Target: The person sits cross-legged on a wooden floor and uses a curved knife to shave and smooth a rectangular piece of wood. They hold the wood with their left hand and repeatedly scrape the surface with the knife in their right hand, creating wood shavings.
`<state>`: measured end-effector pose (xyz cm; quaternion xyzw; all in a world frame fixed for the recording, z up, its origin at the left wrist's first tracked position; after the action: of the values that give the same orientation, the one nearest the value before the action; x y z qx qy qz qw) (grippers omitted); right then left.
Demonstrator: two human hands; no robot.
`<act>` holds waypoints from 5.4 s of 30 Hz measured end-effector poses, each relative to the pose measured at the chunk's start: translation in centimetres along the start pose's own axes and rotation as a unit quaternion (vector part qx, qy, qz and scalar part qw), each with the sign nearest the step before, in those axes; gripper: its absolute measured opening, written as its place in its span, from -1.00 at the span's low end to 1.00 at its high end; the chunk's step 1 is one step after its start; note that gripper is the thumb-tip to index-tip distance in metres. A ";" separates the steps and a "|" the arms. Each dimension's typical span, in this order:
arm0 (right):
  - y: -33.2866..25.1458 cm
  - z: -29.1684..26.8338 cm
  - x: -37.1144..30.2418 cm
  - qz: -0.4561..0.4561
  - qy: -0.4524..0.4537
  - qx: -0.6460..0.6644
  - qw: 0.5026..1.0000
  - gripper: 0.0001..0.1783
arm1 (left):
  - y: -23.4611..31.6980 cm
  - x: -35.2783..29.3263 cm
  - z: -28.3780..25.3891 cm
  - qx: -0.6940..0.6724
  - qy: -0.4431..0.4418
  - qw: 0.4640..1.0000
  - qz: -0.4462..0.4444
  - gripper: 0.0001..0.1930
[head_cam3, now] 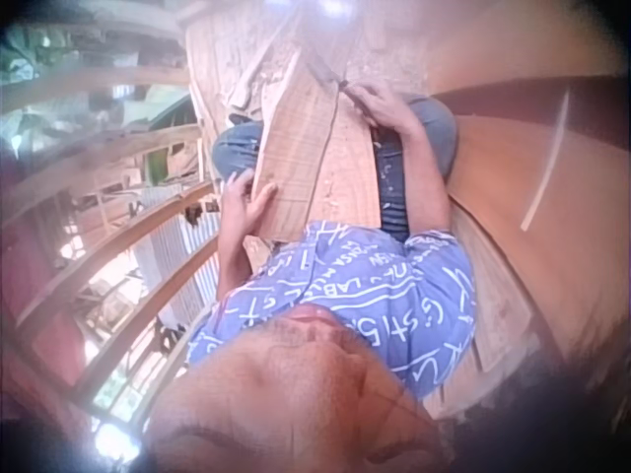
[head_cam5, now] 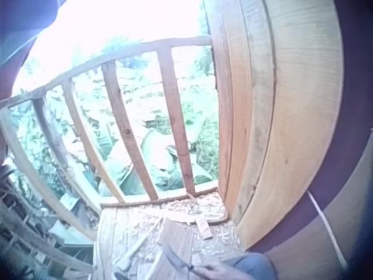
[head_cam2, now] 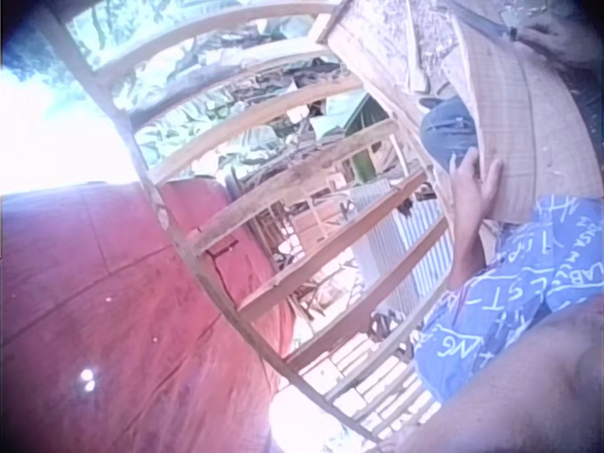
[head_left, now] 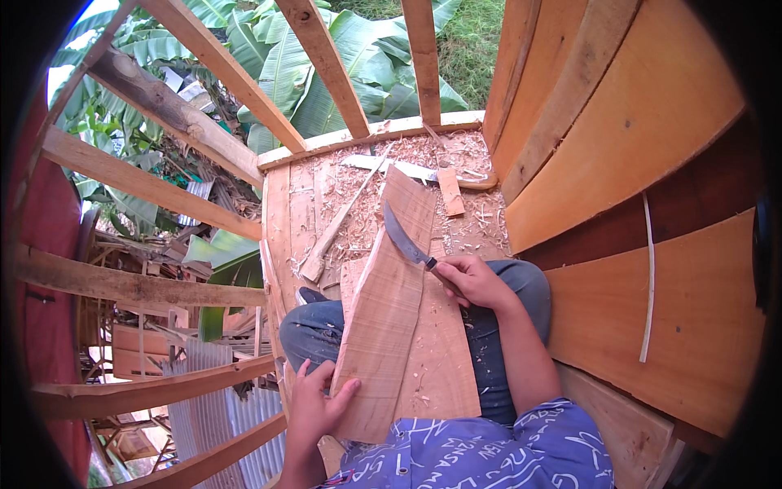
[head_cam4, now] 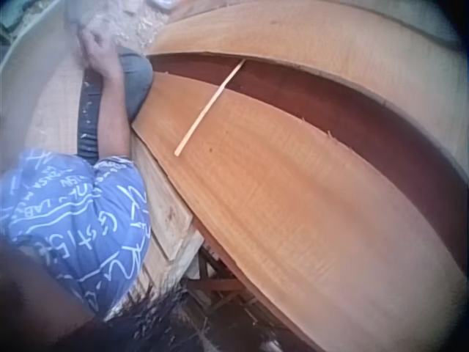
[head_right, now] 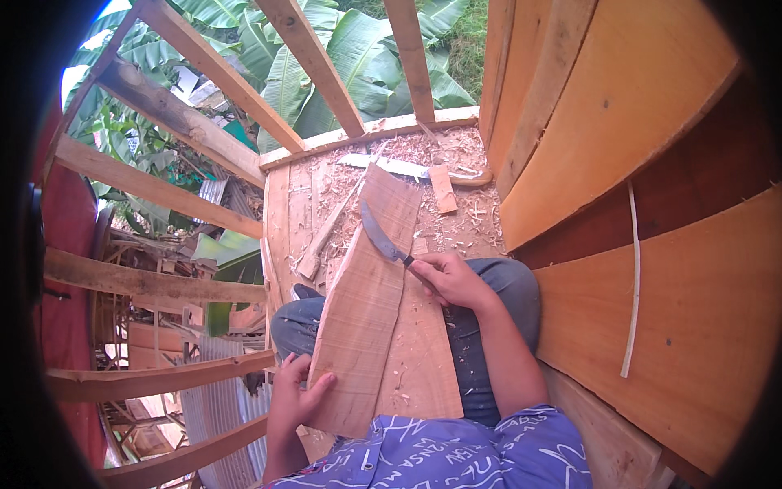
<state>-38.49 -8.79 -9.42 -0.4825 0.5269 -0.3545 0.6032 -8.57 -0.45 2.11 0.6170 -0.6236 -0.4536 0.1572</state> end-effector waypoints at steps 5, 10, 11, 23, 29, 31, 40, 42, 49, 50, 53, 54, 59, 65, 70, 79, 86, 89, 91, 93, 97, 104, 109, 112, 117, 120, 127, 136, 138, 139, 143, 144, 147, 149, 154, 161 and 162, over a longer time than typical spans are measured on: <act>-0.5 -0.6 -0.4 -0.004 0.003 0.063 0.998 -0.68 | 0.2 -0.3 0.2 -0.028 0.028 0.999 0.009 -0.74; 1.2 -1.0 0.4 0.013 0.051 0.054 0.997 -0.67 | 0.7 0.1 0.2 -0.015 0.020 1.000 0.015 -0.74; 0.8 -0.6 0.2 0.026 0.001 0.046 0.999 -0.67 | 0.6 0.1 0.2 -0.017 0.022 0.999 0.018 -0.74; -0.9 -0.6 -0.8 0.044 -0.063 0.038 0.996 -0.67 | 0.6 0.2 0.2 -0.011 0.012 1.000 0.007 -0.73; -0.9 -0.3 -0.8 0.006 -0.109 0.014 0.994 -0.64 | 0.5 0.0 0.0 -0.021 0.017 1.000 -0.001 -0.74; -0.9 -0.3 -0.9 0.006 -0.111 0.017 0.994 -0.66 | 0.4 0.0 0.0 -0.023 0.017 1.000 0.004 -0.74; -0.7 -0.1 -0.8 0.022 -0.104 0.021 0.994 -0.66 | 0.3 -0.1 -0.2 -0.034 0.007 0.999 -0.002 -0.72; -0.8 -0.1 -0.8 0.030 -0.105 0.024 0.994 -0.65 | 0.1 -0.1 -0.2 -0.030 0.003 1.000 -0.004 -0.72; -0.5 -0.1 -0.7 0.020 -0.126 0.020 0.992 -0.65 | -0.3 -0.2 -0.2 -0.035 -0.007 0.999 -0.009 -0.72; -0.6 -0.1 -0.7 0.020 -0.126 0.024 0.992 -0.65 | -0.5 -0.2 -0.2 -0.035 -0.010 0.999 -0.010 -0.71; -0.6 0.0 -0.8 0.024 -0.117 0.024 0.993 -0.65 | -0.2 -0.3 -0.3 -0.041 -0.014 0.999 -0.016 -0.70; -0.6 0.1 -0.7 0.026 -0.112 0.022 0.993 -0.65 | -0.3 -0.3 -0.3 -0.041 -0.016 0.999 -0.015 -0.70; -0.6 0.1 -0.8 0.022 -0.094 0.003 0.995 -0.66 | -0.5 -0.3 -0.3 -0.038 -0.032 0.999 -0.017 -0.70; -0.2 0.1 -0.8 0.013 -0.068 -0.020 0.997 -0.68 | -0.2 -0.2 -0.1 -0.055 -0.014 0.998 0.023 -0.72; -0.8 1.4 -1.1 -0.016 -0.038 -0.022 0.999 -0.66 | -0.6 0.6 0.4 -0.028 -0.028 0.999 0.018 -0.73; 0.5 -0.8 0.0 -0.003 0.152 -0.008 0.988 -0.67 | -0.5 0.9 0.5 -0.022 -0.048 0.998 -0.027 -0.71; 0.1 -0.4 -0.1 -0.025 0.082 0.053 0.995 -0.64 | -0.5 0.9 0.4 -0.039 -0.036 0.998 -0.037 -0.71; -0.1 -0.8 0.1 -0.005 0.140 0.025 0.990 -0.69 | -0.1 1.0 0.5 -0.019 -0.037 0.999 0.003 -0.73; -0.4 -0.2 -0.1 0.030 0.085 -0.048 0.995 -0.75 | -0.3 1.2 0.4 -0.012 -0.038 0.999 -0.009 -0.72; -0.4 0.1 -0.3 0.036 0.041 -0.044 0.998 -0.76 | -0.3 1.1 0.3 -0.015 -0.034 0.999 -0.008 -0.72; 0.0 -0.4 0.0 0.001 0.122 0.074 0.990 -0.75 | -0.3 0.9 0.6 -0.021 -0.030 0.999 0.010 -0.72; -0.6 -0.2 -0.3 0.017 0.063 -0.044 0.997 -0.68 | -0.6 1.0 0.6 -0.017 -0.026 0.999 0.017 -0.72; -0.3 -0.1 -0.9 -0.013 -0.051 0.049 0.997 -0.67 | -0.2 0.9 0.6 -0.010 -0.020 1.000 0.023 -0.71; 0.1 -0.1 -0.8 0.006 0.020 0.010 1.000 -0.68 | -0.2 0.8 0.6 0.008 -0.016 0.999 0.033 -0.71; 0.4 -1.2 -0.9 -0.075 0.101 0.047 0.991 -0.70 | 1.3 0.6 -0.9 0.065 -0.028 0.997 0.032 -0.71; -0.1 -0.9 -1.4 -0.090 0.162 -0.025 0.982 -0.70 | 1.6 0.7 -2.8 0.099 -0.015 0.993 0.064 -0.75; -1.3 -0.1 -2.7 -0.158 0.245 -0.199 0.935 -0.69 | 0.8 0.4 -4.5 0.124 0.003 0.989 0.077 -0.74; -0.6 1.3 -2.6 -0.115 0.134 -0.195 0.965 -0.67 | 0.0 0.4 -4.4 0.093 0.020 0.990 0.100 -0.74; -0.5 1.4 -3.0 -0.089 0.181 -0.087 0.975 -0.70 | -0.1 0.2 -4.4 0.091 0.020 0.991 0.100 -0.74; -0.5 1.5 -3.2 -0.073 0.205 -0.033 0.976 -0.72 | -0.1 0.1 -4.3 0.090 0.018 0.991 0.099 -0.73; -0.6 1.3 -2.8 -0.067 0.154 -0.154 0.974 -0.70 | -0.1 0.4 -4.3 0.083 0.022 0.991 0.105 -0.74; -0.3 1.4 -2.7 -0.057 0.151 -0.137 0.977 -0.70 | -0.1 0.5 -4.4 0.084 0.022 0.991 0.105 -0.74; -0.8 1.0 -2.8 -0.062 0.177 -0.067 0.980 -0.71 | -0.2 0.4 -4.4 0.088 0.017 0.991 0.104 -0.74; -1.0 0.7 -2.9 -0.045 0.223 0.002 0.974 -0.70 | -0.2 0.3 -4.4 0.089 0.017 0.990 0.104 -0.74; 0.2 1.4 -2.3 -0.064 0.190 -0.103 0.974 -0.66 | -0.3 0.5 -4.2 0.083 0.024 0.990 0.115 -0.74; -0.8 1.9 -2.6 -0.004 0.080 -0.027 0.996 -0.71 | -0.1 0.2 -4.1 0.085 0.030 0.991 0.098 -0.76; -0.8 2.1 -2.8 0.014 0.057 -0.003 0.998 -0.72 | 0.1 0.1 -4.0 0.092 0.027 0.990 0.100 -0.76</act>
<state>-36.92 -5.91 -7.88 -0.4560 0.5677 -0.3715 0.5760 -5.58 -2.05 4.28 0.5756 -0.7168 -0.3592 0.1609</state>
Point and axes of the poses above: each hand's wrist, its own x-axis towards the middle knuckle, its own z-axis out of the palm, y = z × x, the point moved 3 cm from there along x, towards the middle knuckle, and after that the axes turned 13 degrees about -x, right-handed, at the moved point
